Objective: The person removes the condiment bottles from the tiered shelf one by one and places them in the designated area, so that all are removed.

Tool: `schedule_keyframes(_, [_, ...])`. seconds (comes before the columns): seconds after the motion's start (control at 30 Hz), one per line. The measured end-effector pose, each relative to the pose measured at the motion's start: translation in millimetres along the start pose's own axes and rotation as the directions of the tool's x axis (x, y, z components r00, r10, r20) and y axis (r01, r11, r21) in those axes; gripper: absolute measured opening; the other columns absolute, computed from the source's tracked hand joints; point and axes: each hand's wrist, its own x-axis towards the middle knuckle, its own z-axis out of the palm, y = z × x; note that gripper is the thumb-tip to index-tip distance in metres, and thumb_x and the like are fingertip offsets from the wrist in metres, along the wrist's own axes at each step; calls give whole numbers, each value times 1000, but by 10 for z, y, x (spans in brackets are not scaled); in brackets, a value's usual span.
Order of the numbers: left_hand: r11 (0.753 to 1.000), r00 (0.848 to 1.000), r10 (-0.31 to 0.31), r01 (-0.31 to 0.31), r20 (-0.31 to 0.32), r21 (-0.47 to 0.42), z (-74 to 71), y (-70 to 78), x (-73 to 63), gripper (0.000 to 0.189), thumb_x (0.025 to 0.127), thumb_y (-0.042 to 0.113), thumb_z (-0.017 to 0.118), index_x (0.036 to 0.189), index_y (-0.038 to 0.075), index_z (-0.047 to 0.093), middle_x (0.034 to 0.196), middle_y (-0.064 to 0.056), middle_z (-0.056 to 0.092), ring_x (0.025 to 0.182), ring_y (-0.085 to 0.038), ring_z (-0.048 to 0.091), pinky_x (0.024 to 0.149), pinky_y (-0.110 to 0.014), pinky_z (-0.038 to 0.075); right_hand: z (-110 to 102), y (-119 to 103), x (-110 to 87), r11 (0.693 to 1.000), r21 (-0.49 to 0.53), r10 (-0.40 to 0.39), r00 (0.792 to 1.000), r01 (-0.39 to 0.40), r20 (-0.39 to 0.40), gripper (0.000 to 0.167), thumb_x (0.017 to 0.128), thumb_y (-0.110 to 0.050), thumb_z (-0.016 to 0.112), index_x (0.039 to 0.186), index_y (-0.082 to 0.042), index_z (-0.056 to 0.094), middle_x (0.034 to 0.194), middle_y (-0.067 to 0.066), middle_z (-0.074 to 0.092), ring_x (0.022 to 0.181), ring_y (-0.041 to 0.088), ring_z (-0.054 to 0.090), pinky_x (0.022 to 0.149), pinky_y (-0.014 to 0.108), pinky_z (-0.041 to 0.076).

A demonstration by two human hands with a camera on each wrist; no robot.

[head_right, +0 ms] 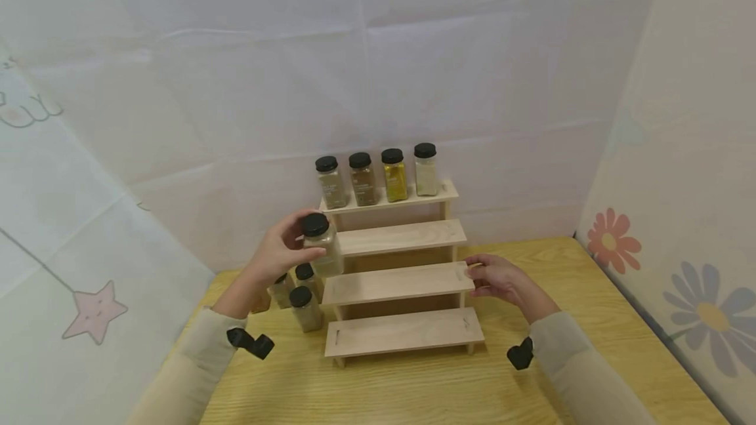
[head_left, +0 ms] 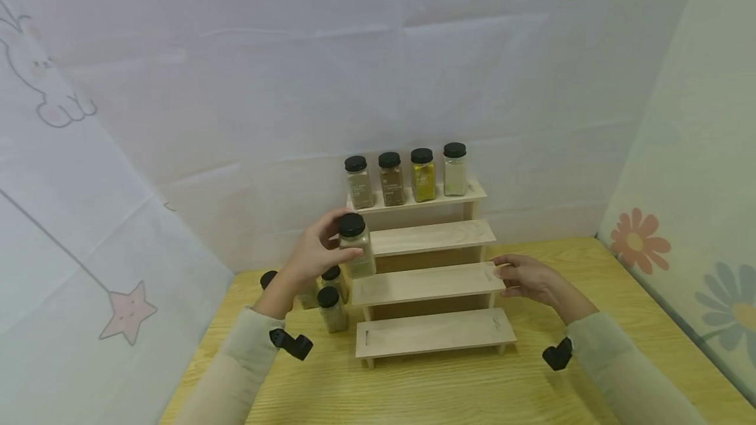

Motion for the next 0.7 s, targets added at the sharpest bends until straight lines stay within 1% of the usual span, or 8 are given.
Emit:
schedule_keyframes(0.13, [1000, 1000, 21, -21, -1, 15, -78, -34, -83, 70, 84, 1, 81, 146, 6, 48, 133, -13, 61, 116, -15, 61, 97, -32, 51, -1, -1, 0, 1000, 4, -2, 1000, 2, 8, 60, 105, -11, 55, 152, 9, 23, 99, 6, 41, 79, 15, 46, 79, 32, 59])
schedule_keyframes(0.3, [999, 999, 38, -37, -29, 36, -180, -78, -172, 69, 84, 0, 80, 145, 11, 50, 132, -9, 62, 117, -14, 61, 95, -29, 52, -9, 4, 5, 1000, 12, -2, 1000, 2, 6, 61, 104, -12, 57, 151, 9, 24, 98, 6, 42, 79, 15, 46, 78, 32, 59])
schedule_keyframes(0.43, [998, 998, 43, -41, -43, 47, -262, -134, -238, 67, 85, 0, 80, 144, 11, 51, 130, -6, 63, 117, -12, 62, 93, -26, 52, -12, 5, 5, 1000, 9, -5, 1000, 4, 11, 61, 104, -13, 57, 151, 9, 25, 100, 6, 43, 80, 15, 48, 79, 33, 59])
schedule_keyframes(0.6, [999, 998, 37, -36, -48, 26, -342, -191, -333, 67, 86, 0, 79, 145, 8, 49, 128, -2, 63, 115, -11, 61, 92, -25, 52, -12, 7, -2, 1000, 11, -1, 1000, 1, 20, 61, 104, -13, 57, 151, 8, 24, 104, 6, 51, 85, 15, 56, 85, 38, 58])
schedule_keyframes(0.7, [999, 998, 34, -34, -56, 9, -389, -224, -393, 67, 86, -3, 78, 146, 7, 48, 128, 1, 62, 115, -11, 61, 91, -25, 53, -6, 7, -6, 1000, 15, 1, 1000, -1, 22, 60, 104, -13, 57, 151, 8, 25, 104, 6, 53, 86, 16, 57, 86, 39, 58])
